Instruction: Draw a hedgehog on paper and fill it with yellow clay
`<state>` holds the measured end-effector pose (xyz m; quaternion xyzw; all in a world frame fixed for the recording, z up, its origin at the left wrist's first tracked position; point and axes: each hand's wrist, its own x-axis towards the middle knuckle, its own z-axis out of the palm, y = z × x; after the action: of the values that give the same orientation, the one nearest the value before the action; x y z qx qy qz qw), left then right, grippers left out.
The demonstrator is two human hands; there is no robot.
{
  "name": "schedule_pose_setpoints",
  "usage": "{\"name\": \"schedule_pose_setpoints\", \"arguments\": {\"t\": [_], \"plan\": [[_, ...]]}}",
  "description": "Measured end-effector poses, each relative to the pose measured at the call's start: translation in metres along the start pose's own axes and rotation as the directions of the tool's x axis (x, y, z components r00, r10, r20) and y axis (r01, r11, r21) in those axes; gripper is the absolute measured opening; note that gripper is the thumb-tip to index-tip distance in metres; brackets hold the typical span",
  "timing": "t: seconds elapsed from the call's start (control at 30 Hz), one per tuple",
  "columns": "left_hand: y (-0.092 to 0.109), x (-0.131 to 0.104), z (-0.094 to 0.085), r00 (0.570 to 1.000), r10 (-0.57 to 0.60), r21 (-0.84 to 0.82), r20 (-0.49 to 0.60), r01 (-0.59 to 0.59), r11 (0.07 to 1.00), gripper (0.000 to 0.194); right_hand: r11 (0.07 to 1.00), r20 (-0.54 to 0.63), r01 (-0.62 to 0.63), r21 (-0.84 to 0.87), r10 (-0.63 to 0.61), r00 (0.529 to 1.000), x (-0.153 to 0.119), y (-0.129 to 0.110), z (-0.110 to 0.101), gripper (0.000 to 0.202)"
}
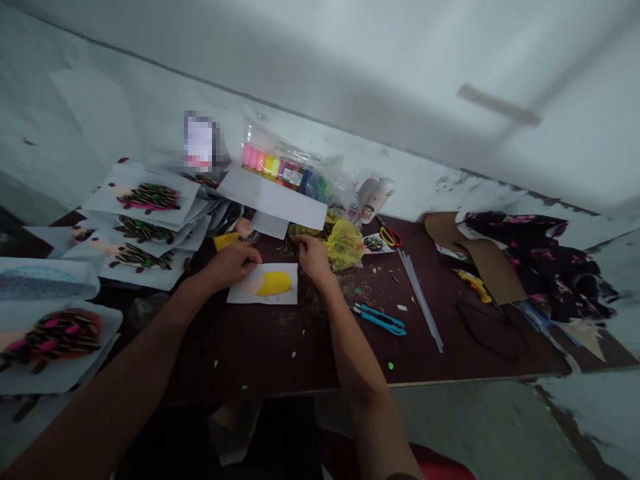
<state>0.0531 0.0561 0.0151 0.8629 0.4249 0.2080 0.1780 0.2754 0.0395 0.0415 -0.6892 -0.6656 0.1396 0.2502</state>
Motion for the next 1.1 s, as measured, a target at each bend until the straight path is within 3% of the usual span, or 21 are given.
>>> {"name": "schedule_pose_setpoints", "arguments": {"t": [0.2, 0.5, 0.67, 0.77, 0.87, 1.03, 1.1], "plan": [[-0.001, -0.001, 0.001, 1.0, 0.009, -0.002, -0.011, -0.009, 1.0, 0.024, 0.986, 0.0, -0.027, -0.163, 0.027, 1.0, -0.006, 0.006, -0.013, 0.049], [0.003, -0.001, -0.002, 1.0, 0.006, 0.039, 0.002, -0.006, 0.999, 0.026, 0.981, -0.006, -0.008, -0.193, 0.007, 1.0, -0.011, 0.0, -0.025, 0.03], [0.003, -0.001, -0.001, 1.0, -0.008, 0.04, 0.011, 0.008, 0.999, 0.027, 0.886, 0.035, -0.135, -0.443, 0.168, 0.985, -0.02, -0.013, -0.044, 0.02], [0.003, 0.0, -0.002, 1.0, -0.006, 0.039, 0.015, 0.005, 0.999, 0.026, 0.845, 0.051, -0.148, -0.513, 0.202, 0.978, -0.025, -0.021, -0.051, 0.022], [0.003, -0.001, -0.002, 1.0, -0.004, 0.04, 0.02, 0.003, 0.999, 0.025, 0.841, 0.056, -0.114, -0.529, 0.168, 0.984, -0.026, -0.025, -0.047, 0.025], [0.003, -0.001, -0.001, 1.0, -0.01, 0.027, 0.015, 0.009, 1.0, 0.026, 0.862, 0.127, 0.039, -0.505, 0.029, 0.992, -0.02, -0.022, -0.026, 0.03], [0.003, 0.0, -0.001, 1.0, -0.01, 0.03, 0.012, 0.01, 1.0, 0.025, 0.846, 0.132, 0.043, -0.531, 0.032, 0.991, -0.017, -0.018, -0.018, 0.033]]}}
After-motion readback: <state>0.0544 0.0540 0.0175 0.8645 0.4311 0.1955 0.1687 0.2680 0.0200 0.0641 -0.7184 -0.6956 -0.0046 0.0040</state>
